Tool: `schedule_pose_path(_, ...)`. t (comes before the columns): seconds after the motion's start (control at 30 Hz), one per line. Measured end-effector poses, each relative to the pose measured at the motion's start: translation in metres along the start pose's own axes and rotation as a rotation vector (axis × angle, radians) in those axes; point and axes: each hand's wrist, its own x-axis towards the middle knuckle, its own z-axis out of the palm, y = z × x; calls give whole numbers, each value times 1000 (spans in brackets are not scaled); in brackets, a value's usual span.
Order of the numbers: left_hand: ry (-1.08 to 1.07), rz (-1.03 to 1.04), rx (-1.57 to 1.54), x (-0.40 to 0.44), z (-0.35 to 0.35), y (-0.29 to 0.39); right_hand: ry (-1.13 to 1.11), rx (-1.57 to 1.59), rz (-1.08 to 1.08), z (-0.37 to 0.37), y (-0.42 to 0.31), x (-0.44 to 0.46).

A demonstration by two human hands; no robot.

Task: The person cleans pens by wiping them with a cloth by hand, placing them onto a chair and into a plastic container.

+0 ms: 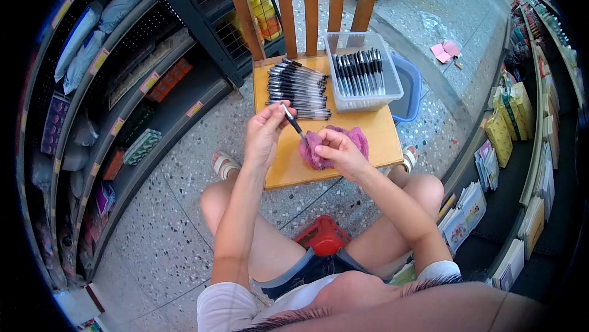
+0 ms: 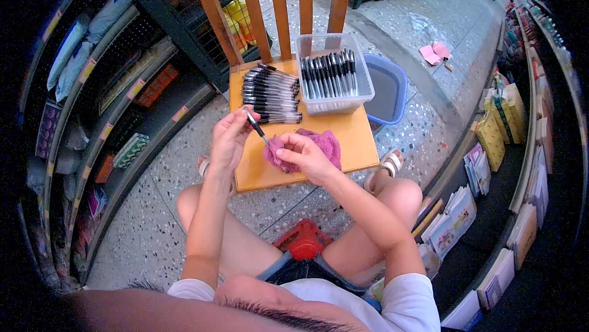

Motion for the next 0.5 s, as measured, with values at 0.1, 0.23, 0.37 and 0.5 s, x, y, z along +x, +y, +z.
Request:
schedule_pose_path(0.1,-48,-90,14,-7,12,-10,54,28,-35,6,-3,2)
schedule_pose_path(0.23,36,-34,49,-2,8,-14,54,-53,-4,11,-5,2)
schedule_pose_path(0.37,80,-21,-125,2,-1,-10,16,-127,17,12,-2,2)
schedule_pose_path(0.5,119,14,-145,6,-6,-6,14,-137,12,11,5,2)
